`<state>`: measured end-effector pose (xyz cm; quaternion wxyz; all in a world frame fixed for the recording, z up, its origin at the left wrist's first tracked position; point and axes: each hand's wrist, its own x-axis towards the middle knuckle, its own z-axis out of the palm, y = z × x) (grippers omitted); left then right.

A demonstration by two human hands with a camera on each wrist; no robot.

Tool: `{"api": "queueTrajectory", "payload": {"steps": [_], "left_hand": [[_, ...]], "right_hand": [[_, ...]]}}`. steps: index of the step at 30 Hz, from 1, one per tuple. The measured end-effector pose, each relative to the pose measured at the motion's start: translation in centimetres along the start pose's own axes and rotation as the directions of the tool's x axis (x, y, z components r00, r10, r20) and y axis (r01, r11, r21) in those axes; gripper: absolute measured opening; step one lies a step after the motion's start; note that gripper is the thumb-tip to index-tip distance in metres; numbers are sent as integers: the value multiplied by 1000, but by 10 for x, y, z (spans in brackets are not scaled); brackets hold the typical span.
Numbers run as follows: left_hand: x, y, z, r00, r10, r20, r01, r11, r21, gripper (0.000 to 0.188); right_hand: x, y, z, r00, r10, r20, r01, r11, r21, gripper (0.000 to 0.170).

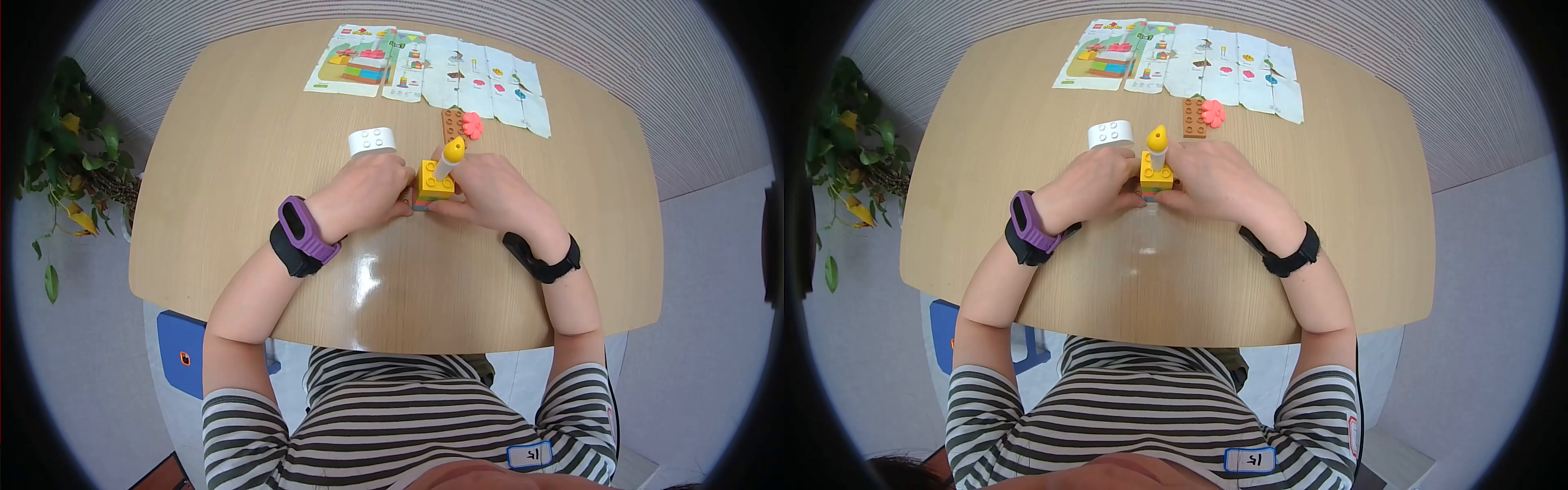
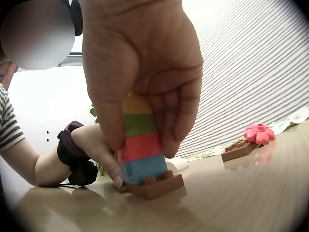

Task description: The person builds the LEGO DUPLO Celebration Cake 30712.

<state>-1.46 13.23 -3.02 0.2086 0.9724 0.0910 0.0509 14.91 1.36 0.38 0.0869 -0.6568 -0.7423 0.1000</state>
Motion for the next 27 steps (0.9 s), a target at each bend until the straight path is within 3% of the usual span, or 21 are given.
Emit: {"api": "queueTrajectory", "payload": {"steps": [23,27], "left_hand": [[0,2,2,1000,-15,-28,15,1000,16,24],[0,1,4,999,-5,-43,6,1000,17,24]], "right_hand": [[-1,-1,-5,999,37,31,-36,999,-33,39],[-3,6,2,999,-21,-42,20,1000,-19,47]]}}
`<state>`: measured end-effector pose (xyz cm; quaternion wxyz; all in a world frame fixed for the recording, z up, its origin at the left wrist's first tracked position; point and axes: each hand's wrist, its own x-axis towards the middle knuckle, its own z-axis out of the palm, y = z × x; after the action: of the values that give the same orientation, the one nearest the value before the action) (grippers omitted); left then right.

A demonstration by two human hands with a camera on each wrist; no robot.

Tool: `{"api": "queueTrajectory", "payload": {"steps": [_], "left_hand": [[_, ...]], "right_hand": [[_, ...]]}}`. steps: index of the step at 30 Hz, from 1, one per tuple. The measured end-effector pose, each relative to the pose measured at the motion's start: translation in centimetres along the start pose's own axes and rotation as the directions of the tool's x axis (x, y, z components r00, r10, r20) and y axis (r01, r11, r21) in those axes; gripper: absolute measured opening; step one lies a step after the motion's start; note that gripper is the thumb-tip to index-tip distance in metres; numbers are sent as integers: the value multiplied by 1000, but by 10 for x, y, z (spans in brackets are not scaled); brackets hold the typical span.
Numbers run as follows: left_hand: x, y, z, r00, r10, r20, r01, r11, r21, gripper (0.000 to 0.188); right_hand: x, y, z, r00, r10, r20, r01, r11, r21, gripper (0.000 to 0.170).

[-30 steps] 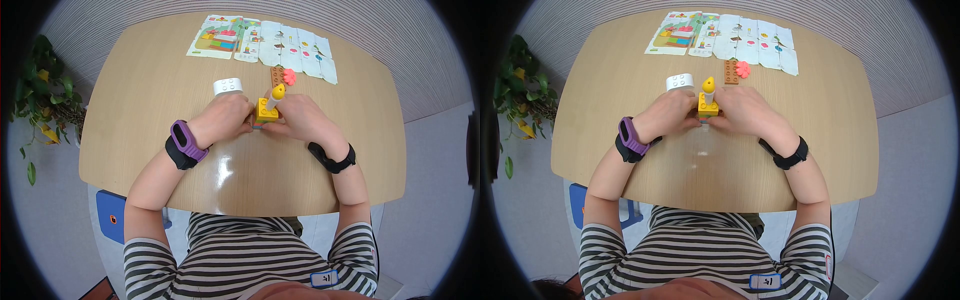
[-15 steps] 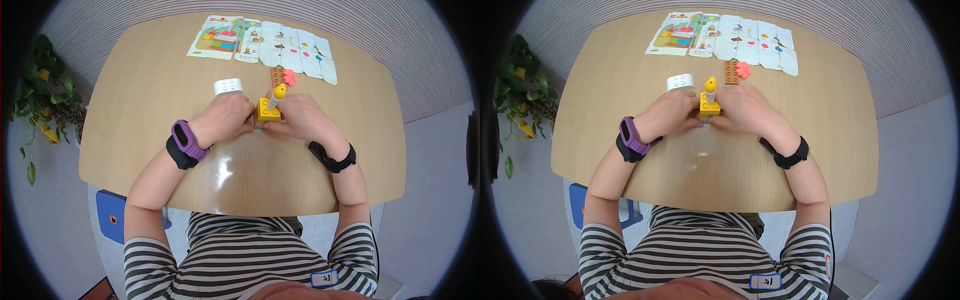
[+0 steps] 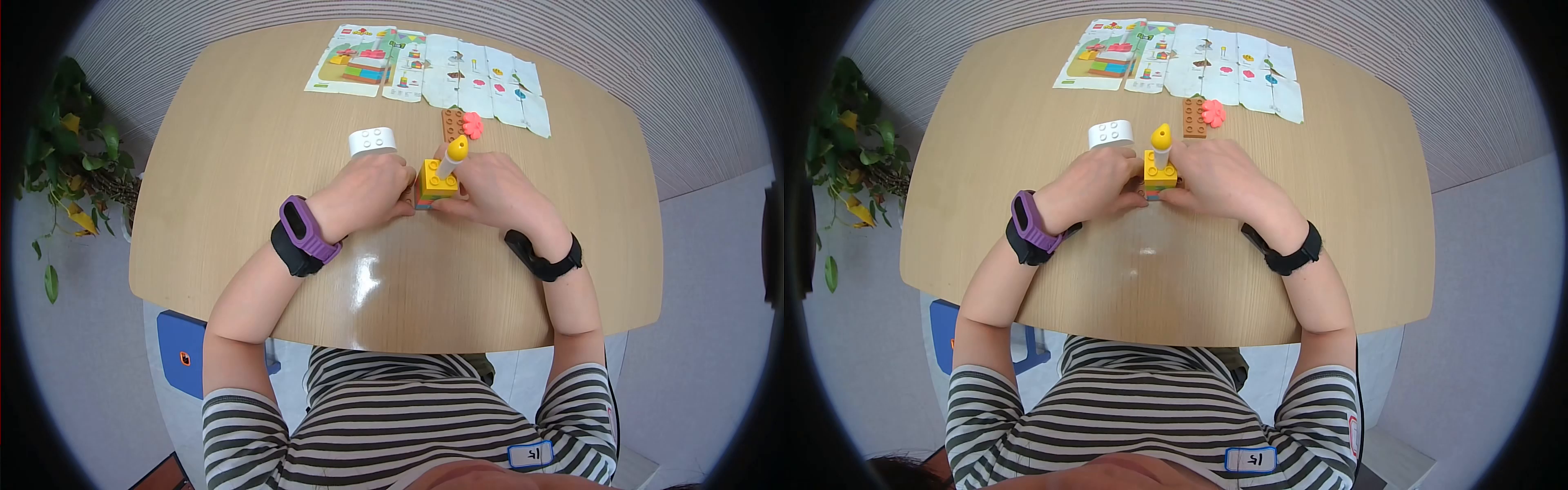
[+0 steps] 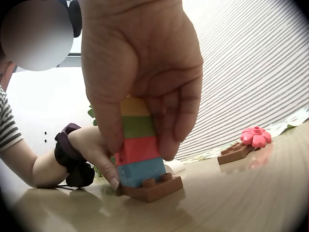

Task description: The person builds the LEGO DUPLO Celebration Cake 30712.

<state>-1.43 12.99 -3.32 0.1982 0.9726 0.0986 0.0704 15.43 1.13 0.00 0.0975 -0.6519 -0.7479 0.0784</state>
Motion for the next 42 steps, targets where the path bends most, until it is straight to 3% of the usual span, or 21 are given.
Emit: {"api": "queueTrajectory", "payload": {"steps": [11,14,42], "left_hand": [[1,0,-2,998,-9,58,8,1000,11,29],[1,-1,-2,999,-4,52,4,1000,3,29],[1,-2,-1,999,13,31,-13,1000,-1,27]], "right_hand": [[0,1,0,1000,-9,-3,9,1000,16,47],[1,-6,-7,999,35,41,-36,999,26,37],[2,-4,-3,998,46,42,-47,999,25,38]]}}
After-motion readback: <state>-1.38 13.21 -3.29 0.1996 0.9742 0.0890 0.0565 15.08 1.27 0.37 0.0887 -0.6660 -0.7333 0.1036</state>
